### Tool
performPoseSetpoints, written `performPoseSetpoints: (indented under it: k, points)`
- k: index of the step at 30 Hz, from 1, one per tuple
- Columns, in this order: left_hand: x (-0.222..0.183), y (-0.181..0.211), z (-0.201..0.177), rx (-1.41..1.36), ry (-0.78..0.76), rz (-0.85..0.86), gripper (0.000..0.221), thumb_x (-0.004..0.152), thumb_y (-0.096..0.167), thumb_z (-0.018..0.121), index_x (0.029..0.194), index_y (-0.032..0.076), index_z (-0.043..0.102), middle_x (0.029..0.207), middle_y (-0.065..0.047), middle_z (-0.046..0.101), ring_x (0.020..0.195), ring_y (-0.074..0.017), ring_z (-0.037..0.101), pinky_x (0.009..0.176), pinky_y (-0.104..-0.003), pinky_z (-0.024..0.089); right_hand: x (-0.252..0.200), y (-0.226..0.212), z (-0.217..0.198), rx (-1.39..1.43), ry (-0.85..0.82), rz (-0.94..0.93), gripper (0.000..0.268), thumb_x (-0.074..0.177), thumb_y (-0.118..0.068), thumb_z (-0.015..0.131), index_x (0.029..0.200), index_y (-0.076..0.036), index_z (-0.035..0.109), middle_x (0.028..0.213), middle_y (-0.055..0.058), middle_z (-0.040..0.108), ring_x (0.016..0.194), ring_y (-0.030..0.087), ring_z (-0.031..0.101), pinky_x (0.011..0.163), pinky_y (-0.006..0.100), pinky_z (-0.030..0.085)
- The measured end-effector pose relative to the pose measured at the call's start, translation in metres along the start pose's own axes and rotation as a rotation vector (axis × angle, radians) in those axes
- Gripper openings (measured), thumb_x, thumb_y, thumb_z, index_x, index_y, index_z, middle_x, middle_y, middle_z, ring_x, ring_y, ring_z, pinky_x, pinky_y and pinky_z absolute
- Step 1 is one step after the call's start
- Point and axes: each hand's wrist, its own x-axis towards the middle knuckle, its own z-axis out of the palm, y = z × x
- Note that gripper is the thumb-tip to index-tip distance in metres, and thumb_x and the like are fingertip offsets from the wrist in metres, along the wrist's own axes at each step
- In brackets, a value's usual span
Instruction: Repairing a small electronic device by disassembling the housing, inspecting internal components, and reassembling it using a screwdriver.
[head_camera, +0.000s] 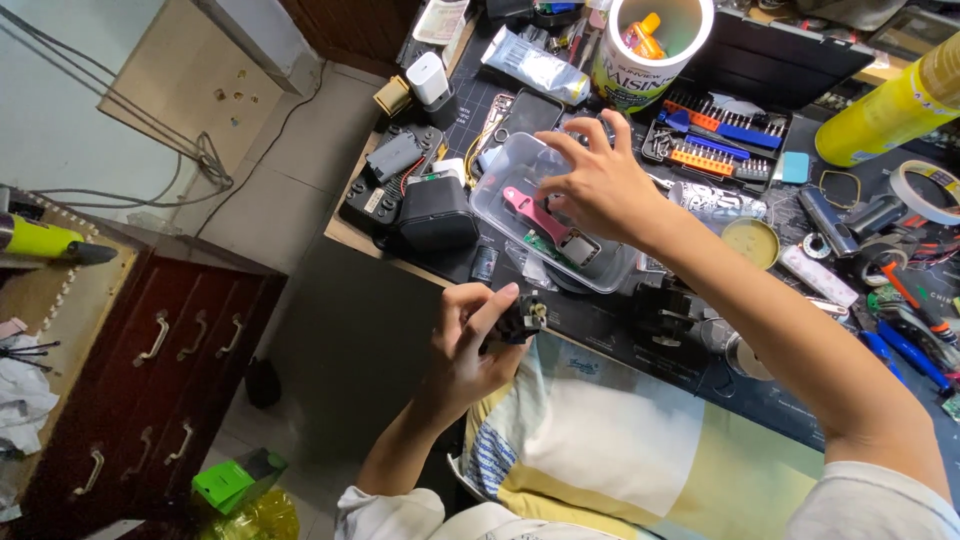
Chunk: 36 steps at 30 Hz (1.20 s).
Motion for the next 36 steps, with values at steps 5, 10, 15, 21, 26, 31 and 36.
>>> performPoseSetpoints:
  k: [5, 10, 15, 21, 26, 31, 36]
  points:
    - [0.009, 0.010, 0.000, -0.041, 0.014, -0.118, 0.050, 0.083, 0.014, 0.094, 0.130, 0.003, 0.080, 0.096, -0.012, 0.064, 0.074, -0.0244, 0.071, 0.069, -0.035, 0.065, 0.000, 0.003, 0.005, 0.036, 0.017, -0.015, 0.020, 0.081, -0.042, 0.095, 0.098, -0.044, 0.086, 0.150, 0.002, 0.069, 0.147, 0.031, 0.051, 0.125, 0.068, 0.026]
    - [0.005, 0.008, 0.002, -0.079, 0.019, -0.172, 0.049, 0.086, 0.016, 0.093, 0.131, 0.001, 0.080, 0.095, -0.013, 0.065, 0.077, -0.0266, 0.071, 0.069, -0.037, 0.064, 0.000, 0.004, 0.003, 0.014, 0.010, -0.013, 0.019, 0.084, -0.039, 0.096, 0.101, -0.041, 0.086, 0.149, 0.002, 0.070, 0.147, 0.030, 0.053, 0.125, 0.068, 0.027]
    - [0.003, 0.007, 0.002, -0.104, 0.016, -0.213, 0.049, 0.087, 0.018, 0.092, 0.132, 0.001, 0.079, 0.096, -0.013, 0.066, 0.081, -0.0267, 0.072, 0.071, -0.037, 0.064, 0.000, 0.006, 0.006, 0.015, 0.022, -0.030, 0.014, 0.084, -0.035, 0.096, 0.094, -0.038, 0.085, 0.148, 0.003, 0.071, 0.146, 0.030, 0.054, 0.124, 0.067, 0.028]
    - [0.004, 0.004, 0.003, -0.128, 0.006, -0.252, 0.051, 0.086, 0.016, 0.093, 0.132, 0.000, 0.078, 0.096, -0.013, 0.066, 0.079, -0.0269, 0.071, 0.070, -0.037, 0.063, -0.004, 0.013, 0.001, 0.109, 0.046, -0.009, 0.011, 0.090, -0.033, 0.091, 0.096, -0.030, 0.082, 0.149, 0.004, 0.069, 0.146, 0.031, 0.053, 0.124, 0.067, 0.029]
    - [0.007, 0.001, 0.006, -0.156, -0.020, -0.280, 0.051, 0.090, 0.019, 0.090, 0.134, -0.001, 0.076, 0.096, -0.012, 0.064, 0.079, -0.0277, 0.069, 0.072, -0.039, 0.063, -0.019, 0.027, -0.001, 0.247, 0.162, 0.026, 0.017, 0.094, -0.032, 0.089, 0.101, -0.025, 0.074, 0.150, 0.004, 0.069, 0.144, 0.032, 0.054, 0.123, 0.063, 0.029]
    - [0.011, -0.002, 0.013, -0.165, -0.040, -0.384, 0.052, 0.088, 0.018, 0.091, 0.134, 0.000, 0.074, 0.096, -0.013, 0.063, 0.081, -0.0290, 0.068, 0.075, -0.039, 0.061, -0.041, 0.019, -0.035, 0.420, 0.249, 0.047, 0.017, 0.103, -0.038, 0.083, 0.105, -0.025, 0.072, 0.151, 0.003, 0.068, 0.144, 0.032, 0.053, 0.123, 0.061, 0.027]
    - [0.013, 0.003, 0.030, -0.156, -0.055, -0.443, 0.053, 0.091, 0.018, 0.088, 0.137, 0.000, 0.068, 0.104, -0.014, 0.061, 0.087, -0.0337, 0.065, 0.079, -0.045, 0.058, -0.067, -0.015, -0.078, 0.663, 0.312, 0.108, 0.008, 0.107, -0.030, 0.078, 0.107, -0.024, 0.072, 0.145, 0.000, 0.073, 0.138, 0.031, 0.062, 0.120, 0.053, 0.036]
